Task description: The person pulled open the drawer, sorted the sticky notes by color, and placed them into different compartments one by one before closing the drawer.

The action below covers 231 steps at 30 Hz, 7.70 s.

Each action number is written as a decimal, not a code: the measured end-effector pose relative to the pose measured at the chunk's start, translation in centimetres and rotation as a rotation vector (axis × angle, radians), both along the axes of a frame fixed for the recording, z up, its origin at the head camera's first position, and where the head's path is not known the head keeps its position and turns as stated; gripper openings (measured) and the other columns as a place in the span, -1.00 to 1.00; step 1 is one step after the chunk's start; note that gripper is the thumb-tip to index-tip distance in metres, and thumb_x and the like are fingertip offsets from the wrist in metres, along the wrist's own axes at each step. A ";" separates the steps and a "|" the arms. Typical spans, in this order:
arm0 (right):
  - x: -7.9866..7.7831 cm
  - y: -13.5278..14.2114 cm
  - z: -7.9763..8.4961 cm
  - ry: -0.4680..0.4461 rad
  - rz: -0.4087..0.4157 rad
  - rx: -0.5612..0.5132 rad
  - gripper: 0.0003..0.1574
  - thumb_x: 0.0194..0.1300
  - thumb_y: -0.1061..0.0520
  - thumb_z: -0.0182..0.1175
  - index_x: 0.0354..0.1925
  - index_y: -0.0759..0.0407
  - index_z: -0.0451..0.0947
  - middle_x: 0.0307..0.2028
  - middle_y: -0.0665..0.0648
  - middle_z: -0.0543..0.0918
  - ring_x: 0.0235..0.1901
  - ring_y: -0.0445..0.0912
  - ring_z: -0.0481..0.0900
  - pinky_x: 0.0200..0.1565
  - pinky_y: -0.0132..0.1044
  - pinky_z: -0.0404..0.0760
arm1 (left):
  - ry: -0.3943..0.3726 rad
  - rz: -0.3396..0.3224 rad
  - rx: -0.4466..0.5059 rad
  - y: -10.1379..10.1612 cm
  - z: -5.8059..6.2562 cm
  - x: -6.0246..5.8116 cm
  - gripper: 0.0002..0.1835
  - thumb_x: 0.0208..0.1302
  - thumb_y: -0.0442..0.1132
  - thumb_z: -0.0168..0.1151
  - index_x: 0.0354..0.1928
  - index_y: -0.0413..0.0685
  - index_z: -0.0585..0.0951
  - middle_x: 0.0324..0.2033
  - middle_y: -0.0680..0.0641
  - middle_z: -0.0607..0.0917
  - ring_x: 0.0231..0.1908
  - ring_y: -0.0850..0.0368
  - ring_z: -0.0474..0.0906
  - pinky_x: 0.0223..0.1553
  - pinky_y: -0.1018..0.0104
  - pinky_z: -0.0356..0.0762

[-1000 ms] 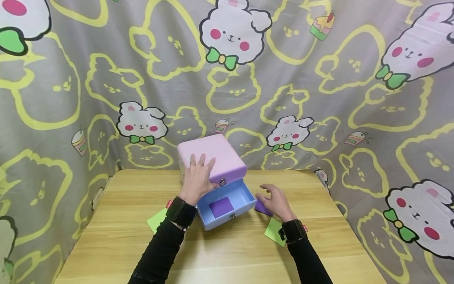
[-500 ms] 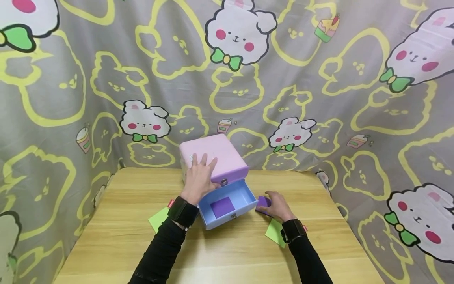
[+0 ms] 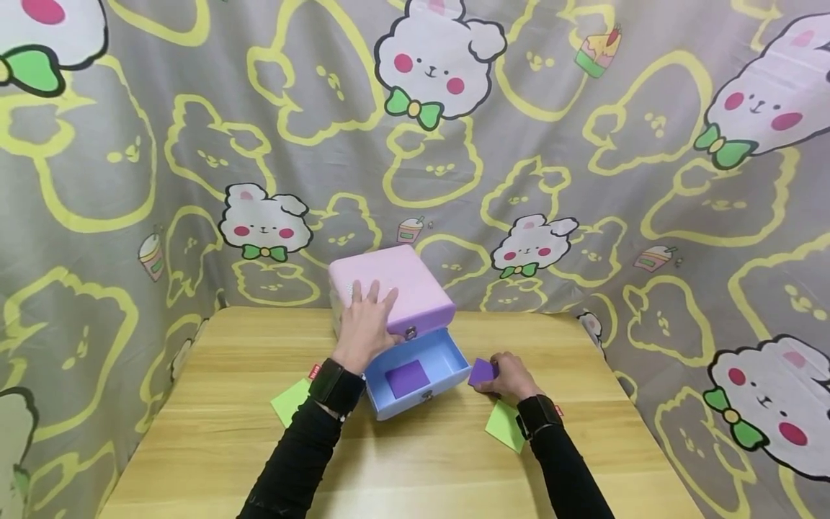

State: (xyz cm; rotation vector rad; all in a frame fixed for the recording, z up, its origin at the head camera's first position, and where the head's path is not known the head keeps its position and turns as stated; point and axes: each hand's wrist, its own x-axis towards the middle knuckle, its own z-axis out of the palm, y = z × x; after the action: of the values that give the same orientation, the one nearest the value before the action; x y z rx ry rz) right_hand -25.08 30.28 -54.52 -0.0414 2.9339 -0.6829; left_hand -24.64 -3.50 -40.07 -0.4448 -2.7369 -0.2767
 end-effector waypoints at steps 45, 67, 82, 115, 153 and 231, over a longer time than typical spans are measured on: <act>0.6 3.8 6.8 0.148 -0.493 -0.911 -0.69 0.42 0.24 0.24 -0.03 0.46 0.44 -0.39 0.03 0.71 -0.47 -0.17 0.77 -0.29 -0.32 0.79 | -0.075 0.032 0.025 0.3 0.3 0.3 0.05 -0.13 0.20 0.64 0.46 0.15 0.41 0.46 -0.27 0.38 0.45 -0.52 0.19 0.10 -0.41 0.57; 4.1 -2.0 15.2 0.601 -0.242 -0.967 -0.70 0.29 0.33 0.34 -0.23 0.63 0.53 -0.39 0.03 0.81 -0.39 -0.21 0.81 -0.23 -0.31 0.78 | -0.059 0.030 0.036 0.0 0.2 0.4 0.05 -0.17 0.18 0.67 0.44 0.14 0.43 0.44 -0.26 0.40 0.44 -0.51 0.21 -0.05 -0.38 0.65; 4.9 -6.3 14.8 0.488 -0.093 -0.943 -0.71 0.32 0.30 0.32 -0.22 0.60 0.55 -0.17 0.63 0.69 -0.45 -0.18 0.81 -0.37 -0.23 0.79 | -0.069 0.032 0.038 -0.2 0.5 0.4 0.05 -0.16 0.17 0.66 0.45 0.14 0.42 0.46 -0.28 0.38 0.45 -0.54 0.19 -0.04 -0.41 0.63; 4.0 -8.3 12.3 0.197 -0.013 -0.928 -0.76 0.33 0.29 0.32 -0.13 0.48 0.57 -0.23 0.47 0.76 -0.46 -0.11 0.80 -0.36 -0.06 0.79 | -0.106 0.052 0.040 0.5 0.4 0.3 0.06 -0.15 0.17 0.66 0.47 0.15 0.40 0.48 -0.27 0.35 0.46 -0.54 0.16 -0.08 -0.42 0.64; 2.4 -9.8 8.0 0.028 0.124 -0.848 -0.83 0.32 0.27 0.32 -0.23 0.39 0.55 -0.34 0.29 0.81 -0.47 -0.11 0.78 -0.42 -0.16 0.78 | -0.123 0.038 0.031 0.8 0.5 0.4 0.05 -0.13 0.16 0.65 0.47 0.15 0.39 0.49 -0.27 0.34 0.48 -0.52 0.13 -0.04 -0.41 0.63; 2.2 -14.2 7.6 0.228 -0.052 -0.184 -0.63 -0.23 0.13 0.68 -0.47 0.14 0.67 -0.45 0.14 0.76 -0.52 -0.09 0.59 -0.52 -0.31 0.46 | -0.028 0.046 0.040 0.3 0.3 0.6 0.06 -0.24 0.15 0.70 0.42 0.11 0.46 0.42 -0.29 0.43 0.42 -0.53 0.24 -0.12 -0.34 0.69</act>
State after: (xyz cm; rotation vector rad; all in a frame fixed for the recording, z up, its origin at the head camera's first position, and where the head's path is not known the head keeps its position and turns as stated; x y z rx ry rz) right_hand -22.92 16.12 -46.94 -0.0653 3.0844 -1.0185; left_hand -23.99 -3.23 -39.72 -0.3699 -2.7598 -0.3281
